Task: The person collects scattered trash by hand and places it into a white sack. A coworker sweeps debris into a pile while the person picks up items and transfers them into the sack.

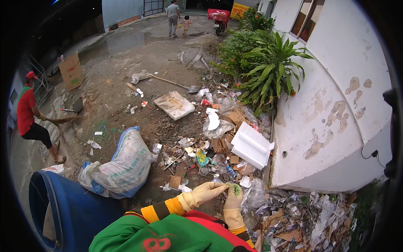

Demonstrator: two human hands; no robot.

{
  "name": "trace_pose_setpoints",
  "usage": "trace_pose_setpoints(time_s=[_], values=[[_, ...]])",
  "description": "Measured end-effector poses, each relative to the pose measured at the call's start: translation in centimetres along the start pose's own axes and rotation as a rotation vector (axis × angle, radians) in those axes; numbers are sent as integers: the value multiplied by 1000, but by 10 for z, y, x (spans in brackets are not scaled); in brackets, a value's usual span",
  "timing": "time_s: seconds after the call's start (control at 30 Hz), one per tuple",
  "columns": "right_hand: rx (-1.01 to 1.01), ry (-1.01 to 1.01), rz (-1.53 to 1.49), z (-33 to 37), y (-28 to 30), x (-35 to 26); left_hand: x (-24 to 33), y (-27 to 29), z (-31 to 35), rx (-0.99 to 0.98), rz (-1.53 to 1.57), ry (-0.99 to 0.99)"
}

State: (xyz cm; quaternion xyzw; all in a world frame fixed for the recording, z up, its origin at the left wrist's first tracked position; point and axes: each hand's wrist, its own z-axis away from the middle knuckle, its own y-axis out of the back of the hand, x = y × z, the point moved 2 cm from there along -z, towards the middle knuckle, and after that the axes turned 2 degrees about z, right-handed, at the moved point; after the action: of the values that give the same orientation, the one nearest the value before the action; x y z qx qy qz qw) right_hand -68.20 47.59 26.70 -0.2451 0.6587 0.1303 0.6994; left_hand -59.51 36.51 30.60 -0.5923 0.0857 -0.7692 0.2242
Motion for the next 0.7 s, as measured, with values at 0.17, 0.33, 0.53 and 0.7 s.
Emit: trace_pose_setpoints(time_s=[0.17,0.33,0.53,0.7], values=[[-4,191,258,-13,-34,-1,11,14,30,-3,591,81],[-180,126,239,-29,-57,-6,31,25,47,246,-353,-325],[-348,-86,-80,-22,-89,-5,40,43,64,263,-47,-172],[-448,-384,-134,-20,-99,-10,45,41,73,369,-582,-357]])
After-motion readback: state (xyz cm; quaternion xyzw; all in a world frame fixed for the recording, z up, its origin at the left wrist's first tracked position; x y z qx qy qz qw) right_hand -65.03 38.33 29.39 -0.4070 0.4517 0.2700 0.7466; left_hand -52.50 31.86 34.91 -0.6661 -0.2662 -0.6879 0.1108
